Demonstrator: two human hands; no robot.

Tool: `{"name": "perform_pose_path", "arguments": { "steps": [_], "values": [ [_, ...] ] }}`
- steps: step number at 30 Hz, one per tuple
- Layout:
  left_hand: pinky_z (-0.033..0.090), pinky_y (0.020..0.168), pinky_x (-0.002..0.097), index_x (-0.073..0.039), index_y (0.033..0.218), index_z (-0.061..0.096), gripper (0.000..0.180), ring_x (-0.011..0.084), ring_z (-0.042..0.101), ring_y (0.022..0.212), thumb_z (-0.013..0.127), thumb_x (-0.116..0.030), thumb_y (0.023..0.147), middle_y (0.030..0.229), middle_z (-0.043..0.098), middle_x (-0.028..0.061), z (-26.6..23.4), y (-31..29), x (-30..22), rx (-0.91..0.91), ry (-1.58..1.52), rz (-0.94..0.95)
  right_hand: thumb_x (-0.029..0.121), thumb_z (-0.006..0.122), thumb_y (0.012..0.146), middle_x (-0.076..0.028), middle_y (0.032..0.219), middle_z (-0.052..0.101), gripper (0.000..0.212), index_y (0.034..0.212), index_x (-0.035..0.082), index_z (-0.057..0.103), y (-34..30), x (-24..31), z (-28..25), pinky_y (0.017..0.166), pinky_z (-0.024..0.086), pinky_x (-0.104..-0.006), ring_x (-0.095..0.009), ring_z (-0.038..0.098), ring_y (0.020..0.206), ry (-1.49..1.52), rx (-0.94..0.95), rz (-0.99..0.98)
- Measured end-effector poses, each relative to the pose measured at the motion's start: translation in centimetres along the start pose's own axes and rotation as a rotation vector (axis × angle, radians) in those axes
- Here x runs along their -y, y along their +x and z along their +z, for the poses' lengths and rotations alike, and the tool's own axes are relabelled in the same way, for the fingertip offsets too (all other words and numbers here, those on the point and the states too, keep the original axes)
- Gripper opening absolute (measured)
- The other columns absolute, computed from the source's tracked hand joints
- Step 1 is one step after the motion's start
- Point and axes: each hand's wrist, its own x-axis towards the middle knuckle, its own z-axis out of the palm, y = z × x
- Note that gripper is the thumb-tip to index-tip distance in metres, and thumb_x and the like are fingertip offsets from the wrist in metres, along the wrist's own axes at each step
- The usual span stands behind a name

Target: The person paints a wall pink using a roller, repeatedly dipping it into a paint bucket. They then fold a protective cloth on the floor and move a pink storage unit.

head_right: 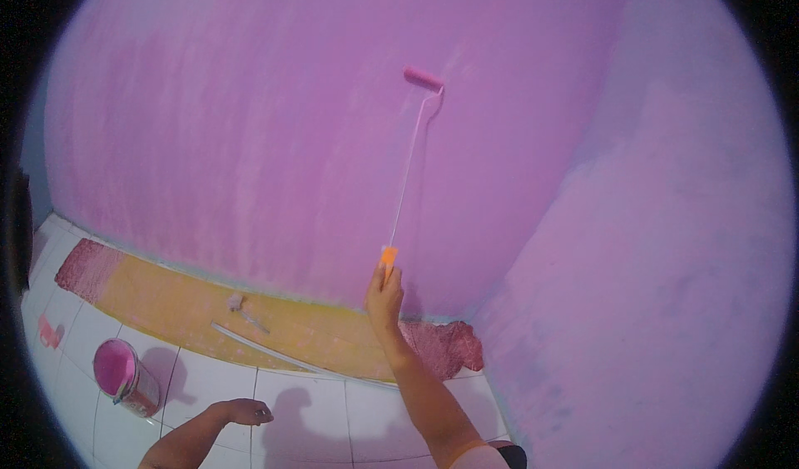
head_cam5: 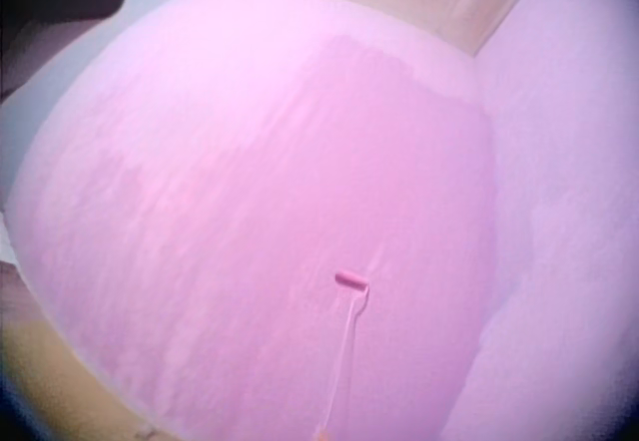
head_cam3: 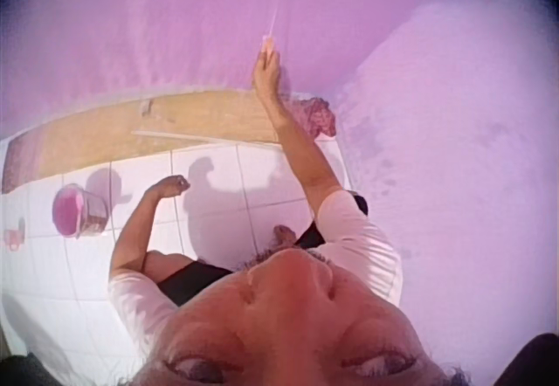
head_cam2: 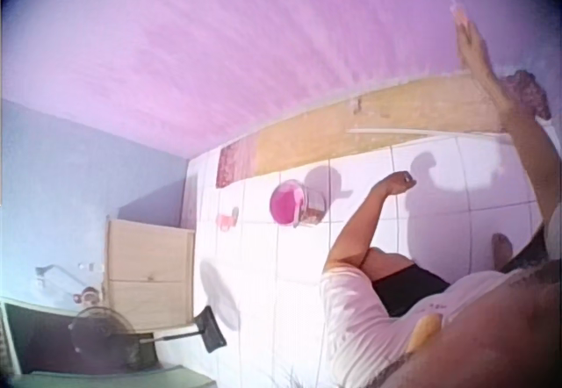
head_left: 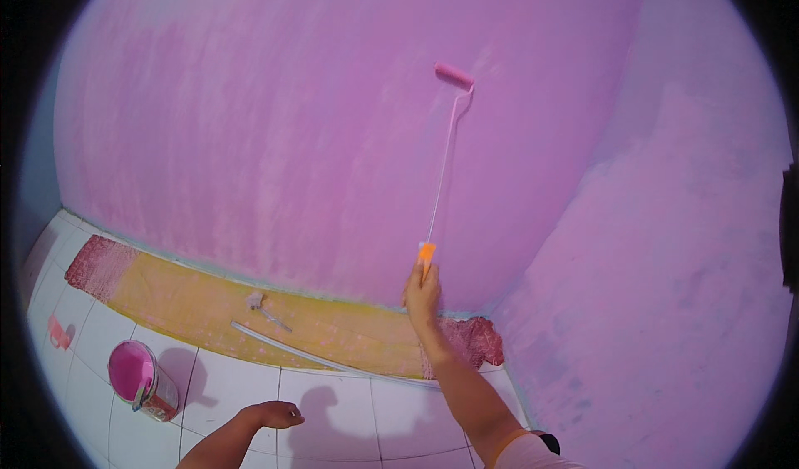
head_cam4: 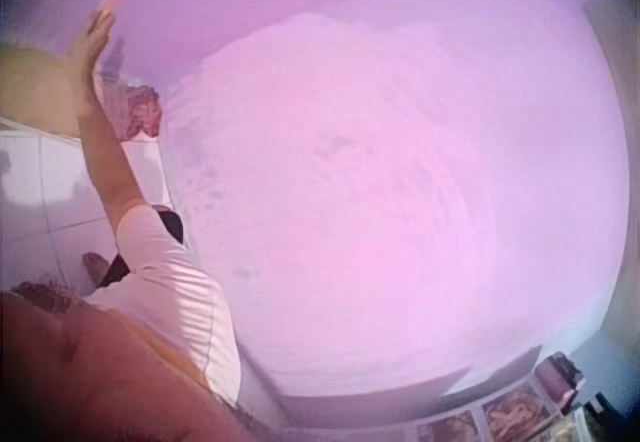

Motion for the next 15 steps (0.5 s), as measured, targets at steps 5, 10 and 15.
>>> {"name": "perform_pose_path", "arguments": {
  "steps": [5,10,15],
  "values": [
    [0.047,0.104,0.0426,-0.009,0.133,0.063,0.066,0.03,0.066,0.117,0.05,-0.063,0.098,0.12,0.072,0.0149,-0.3,-0.3,0.5,-0.082,0.059,0.047,0.036,0.047,0.109,-0.005,0.058,0.052,0.035,0.094,0.005,0.047,4.8,3.8,-2.5,0.035,0.041,-0.0324,-0.015,0.052,0.039,0.176,0.012,0.026],
    [0.046,0.106,0.043,-0.009,0.134,0.062,0.066,0.0321,0.065,0.118,0.05,-0.063,0.098,0.12,0.072,0.0148,-0.7,-1.1,0.3,-0.089,0.043,0.045,0.04,0.048,0.108,-0.009,0.061,0.055,0.038,0.098,0.004,0.048,3.3,0.6,-3.0,0.038,0.043,-0.0355,-0.019,0.055,0.042,-0.026,0.002,-0.033],
    [0.047,0.106,0.0424,-0.008,0.133,0.063,0.065,0.0324,0.064,0.119,0.05,-0.062,0.099,0.125,0.07,0.0145,-1.2,-2.2,-0.1,-0.1,0.022,0.057,0.041,0.057,0.105,-0.009,0.065,0.055,0.038,0.102,0.005,0.049,-5.3,-3.9,-6.6,0.043,0.046,-0.0358,-0.018,0.058,0.048,0.093,0.251,0.295]
  ]
}}
